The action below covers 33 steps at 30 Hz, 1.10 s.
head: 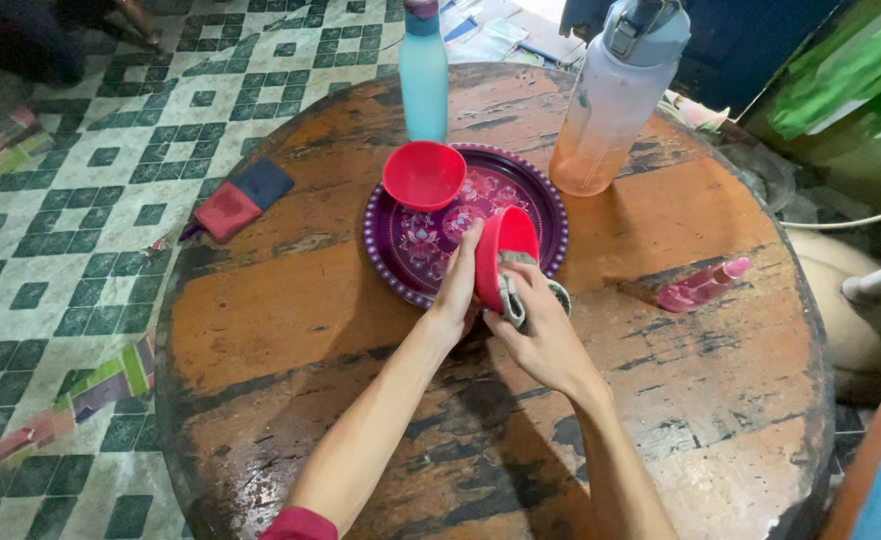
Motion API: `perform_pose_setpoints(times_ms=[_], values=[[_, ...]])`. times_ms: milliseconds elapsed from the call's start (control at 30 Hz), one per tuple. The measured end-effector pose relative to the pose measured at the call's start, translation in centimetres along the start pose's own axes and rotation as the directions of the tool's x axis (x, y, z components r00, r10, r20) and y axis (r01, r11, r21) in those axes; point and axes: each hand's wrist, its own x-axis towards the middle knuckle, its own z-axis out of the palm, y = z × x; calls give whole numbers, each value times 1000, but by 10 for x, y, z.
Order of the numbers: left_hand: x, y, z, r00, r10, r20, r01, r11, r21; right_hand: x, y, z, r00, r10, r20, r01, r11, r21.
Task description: The person wipes two red bowls and a metal spoon with a cloth on a round wooden table, then places the bowls on a purple tray and the spoon beside it. The person also moves two water bottles and a small pink bottle on the table.
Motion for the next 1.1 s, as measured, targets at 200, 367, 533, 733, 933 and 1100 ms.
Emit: perform_pose_setpoints(times_ms=[200,367,533,733,933,1100], values=[[-4,-3,-7,987,157,-18,-156,985,68,-2,31,-1,985,-63,158,81,990,-114],[-10,2,-3,924,374,78,-380,876,298,1,44,-2,965,198,171,-253,873,418],[-28,19,6,840,493,225,-525,640,560,9,26,-15,911,396,113,-256,331,908],[-45,37,3,794,416,444,-603,629,490,11,-8,-29,813,559,162,-171,-36,985],[-51,54,2,754,489,439,-652,643,402,-6,-25,12,906,423,0,-128,274,953],[-52,59,-4,824,438,359,-551,765,332,-10,-6,28,986,156,-60,-69,706,705]])
